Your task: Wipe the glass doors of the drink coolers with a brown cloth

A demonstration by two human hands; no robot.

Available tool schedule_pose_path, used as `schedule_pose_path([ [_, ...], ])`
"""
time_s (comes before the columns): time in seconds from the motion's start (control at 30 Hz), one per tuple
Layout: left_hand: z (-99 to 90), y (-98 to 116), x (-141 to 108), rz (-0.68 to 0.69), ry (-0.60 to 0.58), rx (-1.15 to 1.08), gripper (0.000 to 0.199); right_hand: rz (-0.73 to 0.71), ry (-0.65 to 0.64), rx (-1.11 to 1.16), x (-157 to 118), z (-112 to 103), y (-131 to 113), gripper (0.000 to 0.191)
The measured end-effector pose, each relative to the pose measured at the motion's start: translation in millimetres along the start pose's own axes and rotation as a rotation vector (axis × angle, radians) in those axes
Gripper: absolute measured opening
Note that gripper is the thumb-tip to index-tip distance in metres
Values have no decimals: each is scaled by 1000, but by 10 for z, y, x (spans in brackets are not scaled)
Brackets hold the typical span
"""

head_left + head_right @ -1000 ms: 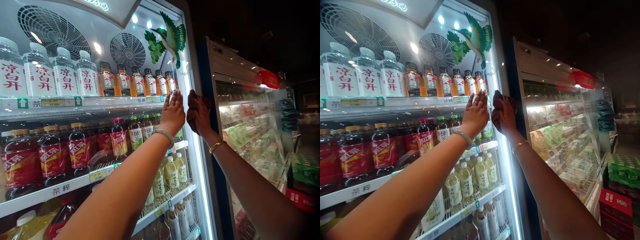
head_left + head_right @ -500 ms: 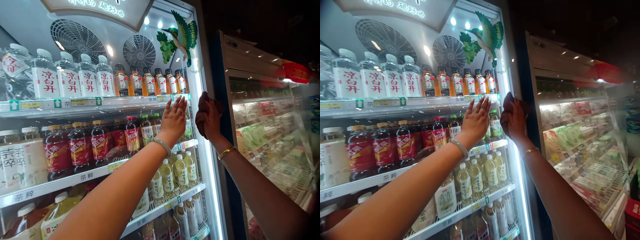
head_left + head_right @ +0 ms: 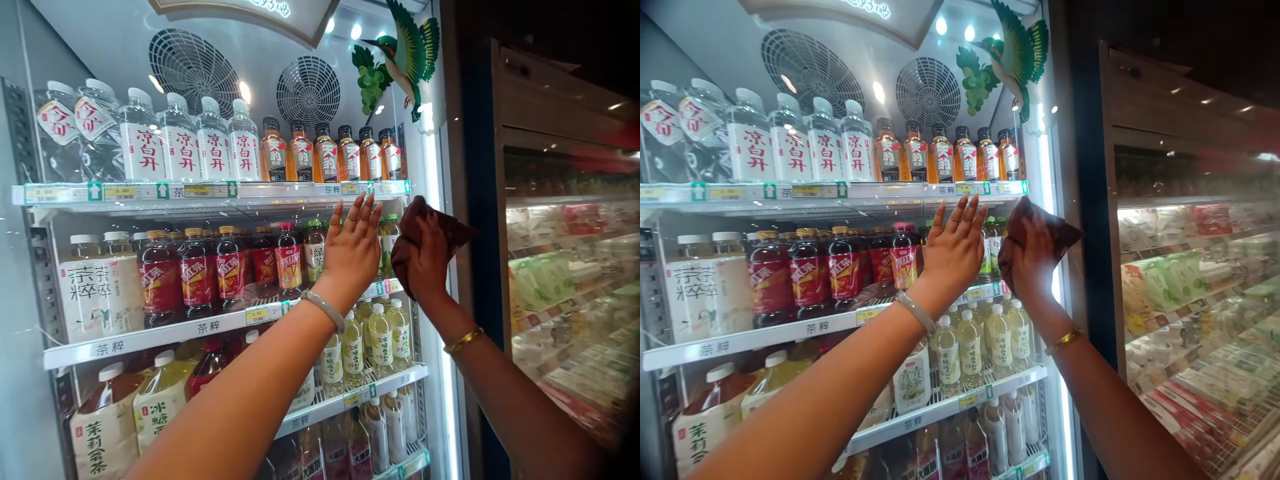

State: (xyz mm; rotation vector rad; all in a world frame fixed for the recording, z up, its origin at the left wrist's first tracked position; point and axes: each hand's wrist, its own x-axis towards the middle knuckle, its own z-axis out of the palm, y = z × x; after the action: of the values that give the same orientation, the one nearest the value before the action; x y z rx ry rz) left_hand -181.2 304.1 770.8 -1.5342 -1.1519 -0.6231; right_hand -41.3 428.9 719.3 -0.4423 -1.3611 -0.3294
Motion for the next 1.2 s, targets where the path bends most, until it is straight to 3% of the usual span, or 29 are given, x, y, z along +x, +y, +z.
schedule_pose_path([
  [0.1,-70,-62,-111,-19,-4,13,62,-169,-67,53,-57,81,-297,54],
  [0.2,-151,-178,-156,-85,32,40,63,-271,-106,115,150,88,-395,52],
  [0.3,-232,-319,-209,-102,57,63,62,-192,-75,93,218,64,-316,53],
  [0.4,-284,-395,-296,-84,51,71,62,-79,-9,26,-8,105,-398,56],
  [0.5,-318,-419,-387,-74,27,76,63,-172,-40,61,-196,193,-715,57],
  [0.6,-379,-492,-470,-72,11,89,63,-303,-111,132,-76,246,-949,56],
  [0.73,-526,-680,-604,-99,29,102,62,-223,-85,96,100,238,-925,56],
  [0.83,-654,-810,-732,-140,37,115,65,-128,-15,39,-87,274,-1038,58],
  [0.93,-773,-919,-860,-160,21,139,65,-238,-85,77,-260,369,-1408,58],
  [1.03,-874,-1023,-965,-151,-11,157,63,-362,-175,151,-136,441,-1736,56],
  [1.13,-953,-1118,-1050,-157,-13,167,64,-335,-177,163,60,461,-1805,58],
  [1.2,-987,-1170,-1103,-167,-5,172,64,-268,-134,149,28,469,-1795,60],
])
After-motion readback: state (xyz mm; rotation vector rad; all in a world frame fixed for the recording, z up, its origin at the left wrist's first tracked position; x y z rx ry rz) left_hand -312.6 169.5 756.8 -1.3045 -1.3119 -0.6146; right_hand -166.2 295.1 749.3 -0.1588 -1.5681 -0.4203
